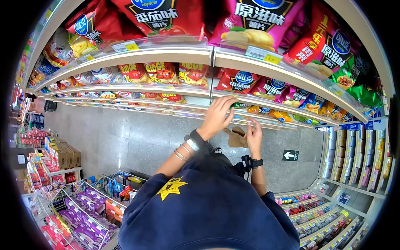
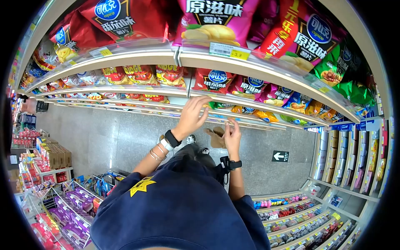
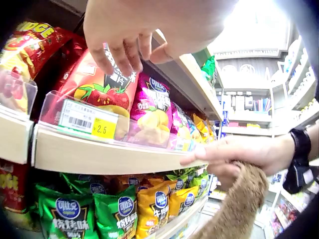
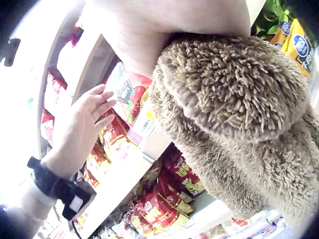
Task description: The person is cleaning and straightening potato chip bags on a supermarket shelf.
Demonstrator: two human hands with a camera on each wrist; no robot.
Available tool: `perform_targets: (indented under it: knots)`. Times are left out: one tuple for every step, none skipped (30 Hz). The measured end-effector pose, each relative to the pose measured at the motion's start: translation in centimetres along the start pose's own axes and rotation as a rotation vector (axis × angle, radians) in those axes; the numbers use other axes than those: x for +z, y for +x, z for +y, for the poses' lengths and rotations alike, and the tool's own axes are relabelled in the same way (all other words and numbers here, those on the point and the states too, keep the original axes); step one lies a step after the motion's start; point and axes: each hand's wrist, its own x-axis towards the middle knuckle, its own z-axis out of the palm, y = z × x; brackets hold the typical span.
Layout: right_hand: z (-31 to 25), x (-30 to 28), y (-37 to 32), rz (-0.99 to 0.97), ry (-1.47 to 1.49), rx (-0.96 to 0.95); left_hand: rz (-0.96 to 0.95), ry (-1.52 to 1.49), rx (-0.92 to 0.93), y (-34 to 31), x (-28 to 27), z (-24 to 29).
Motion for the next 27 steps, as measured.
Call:
perform_targets:
  knots:
    - [0.6, -0.5, -0.8, -0.01, 0.004, 0.018, -0.057, -0.035, 0.021, 0.0, 0.2, 0.6]
    - [1.2, -1.0, -1.5, -0.017, 0.007, 0.036, -0.064, -0.008, 0.08, 0.8, 0.5, 0.8]
    - [2.0, -1.7, -2.2, -0.02, 0.009, 0.052, -0.081, -0.064, 0.027, 1.3, 0.9, 0.7]
    - [2.7, -2.2, -2.8, -0.004, -0.022, 0.062, -0.096, -0.122, -0.023, 1.9, 1.5, 0.5]
    - [3.3, -3.0, -3.4, 0.007, -0.007, 0.07, -0.113, -0.181, -0.07, 2.6, 2.1, 0.3]
    - [3.7, -3.6, -4.0, 0.018, 0.01, 0.078, -0.076, -0.159, -0.119, 3.1, 3.0, -0.2]
    - [4.1, -4.2, -4.5, 0.028, 0.027, 0.085, -0.074, -0.216, -0.157, 3.9, 3.3, -0.3]
    - [4.8, -4.9, -4.8, 0.04, 0.07, 0.094, -0.074, -0.272, -0.197, 4.5, 3.5, -0.4]
    - [5.1, -5.6, -5.2, 0.061, 0.065, 0.098, -0.077, -0.328, -0.239, 5.0, 3.5, -0.4]
    - [5.4, -6.2, -5.5, 0.081, 0.061, 0.103, -0.122, -0.36, -0.275, 5.5, 3.4, -0.4]
    - [5.6, -6.8, -5.8, 0.102, 0.058, 0.106, -0.106, -0.447, -0.285, 5.9, 3.7, -0.4]
    - [6.0, -7.4, -6.1, 0.12, 0.072, 0.119, -0.136, -0.534, -0.31, 6.3, 3.9, -0.6]
    - [6.4, -7.9, -6.3, 0.136, 0.086, 0.129, -0.163, -0.62, -0.334, 6.8, 4.0, -1.2]
    - [6.9, -8.3, -6.4, 0.149, 0.1, 0.141, -0.209, -0.706, -0.338, 7.0, 4.2, -2.4]
    - [7.2, -8.7, -6.4, 0.155, 0.086, 0.141, -0.235, -0.795, -0.404, 7.1, 4.8, -3.7]
    - [7.5, -9.0, -6.5, 0.16, 0.072, 0.144, -0.253, -0.799, -0.395, 7.2, 4.8, -4.1]
    - [7.9, -9.2, -6.5, 0.165, 0.058, 0.147, -0.273, -0.802, -0.387, 7.1, 5.0, -4.5]
    - [7.9, -9.4, -6.5, 0.168, 0.059, 0.154, -0.286, -0.807, -0.395, 6.8, 5.3, -4.7]
    - [7.8, -9.4, -6.4, 0.17, 0.061, 0.163, -0.3, -0.811, -0.405, 6.5, 5.6, -4.9]
    - [7.8, -9.4, -6.4, 0.169, 0.062, 0.171, -0.312, -0.815, -0.415, 6.3, 5.8, -5.2]
    - [7.9, -9.2, -6.4, 0.166, 0.055, 0.168, -0.31, -0.811, -0.42, 6.2, 5.7, -5.1]
    - [8.1, -9.0, -6.3, 0.162, 0.047, 0.162, -0.306, -0.81, -0.422, 6.2, 5.6, -4.9]
    - [8.2, -8.9, -6.1, 0.157, 0.037, 0.155, -0.3, -0.809, -0.426, 6.2, 5.5, -4.7]
    - [8.3, -8.7, -6.0, 0.139, 0.041, 0.14, -0.314, -0.788, -0.435, 6.1, 5.4, -4.6]
    - [8.4, -8.3, -5.9, 0.12, 0.045, 0.124, -0.327, -0.767, -0.445, 6.0, 5.3, -4.6]
    - [8.5, -8.1, -5.7, 0.101, 0.049, 0.108, -0.34, -0.746, -0.455, 5.9, 5.2, -4.6]
    - [8.6, -7.8, -5.6, 0.08, 0.042, 0.103, -0.353, -0.739, -0.461, 5.6, 5.0, -4.4]
